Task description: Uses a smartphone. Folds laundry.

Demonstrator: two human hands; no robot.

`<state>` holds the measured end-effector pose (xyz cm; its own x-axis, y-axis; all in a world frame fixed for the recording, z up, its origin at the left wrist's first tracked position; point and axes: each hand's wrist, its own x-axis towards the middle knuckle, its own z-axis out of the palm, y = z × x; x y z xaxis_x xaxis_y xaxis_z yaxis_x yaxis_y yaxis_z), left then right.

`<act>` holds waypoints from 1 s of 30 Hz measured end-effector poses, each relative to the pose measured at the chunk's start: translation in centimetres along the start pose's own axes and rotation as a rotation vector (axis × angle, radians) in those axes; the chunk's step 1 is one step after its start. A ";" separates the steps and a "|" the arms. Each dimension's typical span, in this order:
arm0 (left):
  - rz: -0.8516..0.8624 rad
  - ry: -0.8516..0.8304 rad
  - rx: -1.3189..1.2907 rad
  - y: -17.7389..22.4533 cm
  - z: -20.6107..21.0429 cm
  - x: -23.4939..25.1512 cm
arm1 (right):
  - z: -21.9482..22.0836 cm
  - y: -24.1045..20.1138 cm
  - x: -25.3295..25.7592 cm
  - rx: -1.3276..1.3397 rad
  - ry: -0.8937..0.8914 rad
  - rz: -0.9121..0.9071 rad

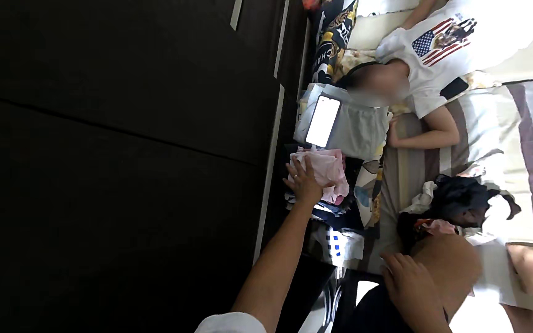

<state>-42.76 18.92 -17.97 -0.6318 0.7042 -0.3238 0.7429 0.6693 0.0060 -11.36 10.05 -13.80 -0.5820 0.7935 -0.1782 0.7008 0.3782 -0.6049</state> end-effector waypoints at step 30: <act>0.345 0.242 -0.117 7.2 -2.3 -9.6 | -2.1 3.9 -8.5 0.128 0.505 -0.070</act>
<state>-31.85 17.52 -12.61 -0.3948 0.9172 -0.0530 0.8983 0.3975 0.1871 -2.80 5.77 -13.00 -0.3317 0.9114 0.2435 0.5928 0.4022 -0.6977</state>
